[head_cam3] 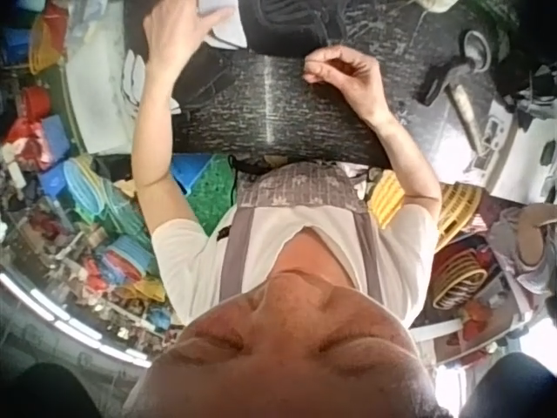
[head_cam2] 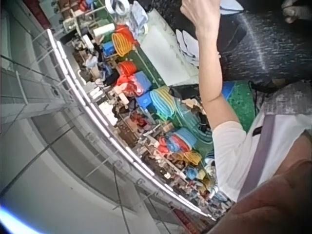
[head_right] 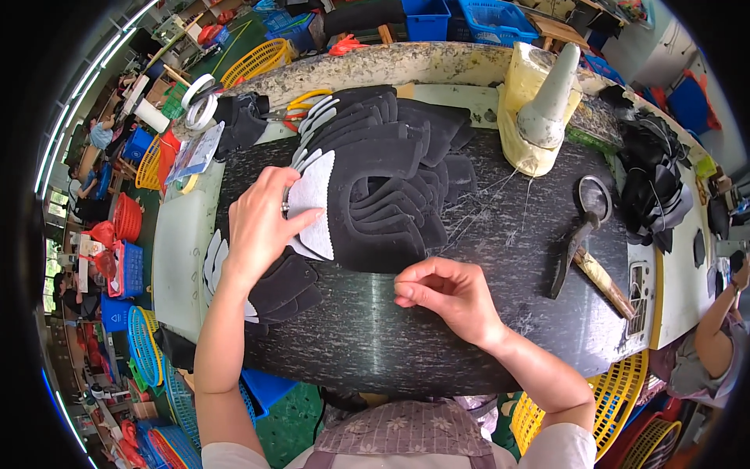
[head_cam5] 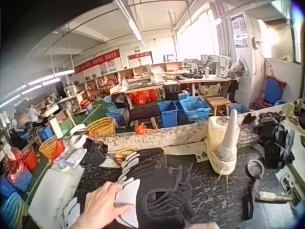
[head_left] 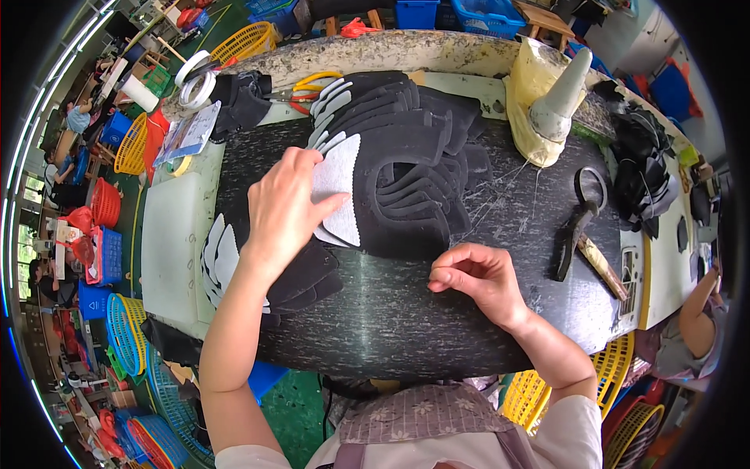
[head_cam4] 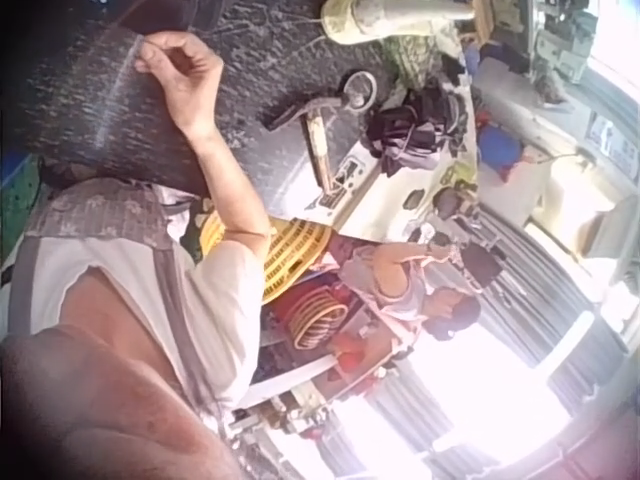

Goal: The recorder is preparing black shoe upper components by peeling and applying small white adhesive stickers to specific areas of the parts.

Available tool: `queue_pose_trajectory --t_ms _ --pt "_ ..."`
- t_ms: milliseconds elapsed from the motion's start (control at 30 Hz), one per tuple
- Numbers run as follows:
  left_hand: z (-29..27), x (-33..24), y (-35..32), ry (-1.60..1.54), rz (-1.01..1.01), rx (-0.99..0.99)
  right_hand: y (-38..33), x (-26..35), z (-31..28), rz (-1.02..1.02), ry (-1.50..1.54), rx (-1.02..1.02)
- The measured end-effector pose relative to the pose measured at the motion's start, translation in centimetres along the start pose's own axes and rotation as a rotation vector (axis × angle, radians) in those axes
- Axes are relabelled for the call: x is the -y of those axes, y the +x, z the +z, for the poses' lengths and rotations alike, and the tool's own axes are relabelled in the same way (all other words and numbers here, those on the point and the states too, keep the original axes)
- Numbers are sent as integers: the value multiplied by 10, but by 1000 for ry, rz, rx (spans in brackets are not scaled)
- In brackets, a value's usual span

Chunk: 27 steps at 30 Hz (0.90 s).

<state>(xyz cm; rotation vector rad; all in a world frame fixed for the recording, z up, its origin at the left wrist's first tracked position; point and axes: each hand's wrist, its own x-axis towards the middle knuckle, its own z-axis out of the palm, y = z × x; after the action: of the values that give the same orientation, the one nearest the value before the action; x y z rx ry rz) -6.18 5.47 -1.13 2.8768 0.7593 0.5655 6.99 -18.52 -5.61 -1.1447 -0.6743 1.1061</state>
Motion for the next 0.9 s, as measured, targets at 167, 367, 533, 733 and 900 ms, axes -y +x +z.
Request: queue_pose_trajectory --t_ms 167,367,533,733,900 --pt "0 13 -5 -516 -177 174 -3 2 9 -43 13 9" --pt "-18 -40 -92 -1402 -608 340 -20 23 21 -118 -202 35" --pt "-10 -63 -131 -1563 -695 200 -26 23 29 -104 -270 120" --pt "-12 -71 -141 -1534 -667 164 -19 19 32 -273 -426 123" --pt "-15 -74 -142 -1488 -599 189 -18 18 35 -276 -465 93"
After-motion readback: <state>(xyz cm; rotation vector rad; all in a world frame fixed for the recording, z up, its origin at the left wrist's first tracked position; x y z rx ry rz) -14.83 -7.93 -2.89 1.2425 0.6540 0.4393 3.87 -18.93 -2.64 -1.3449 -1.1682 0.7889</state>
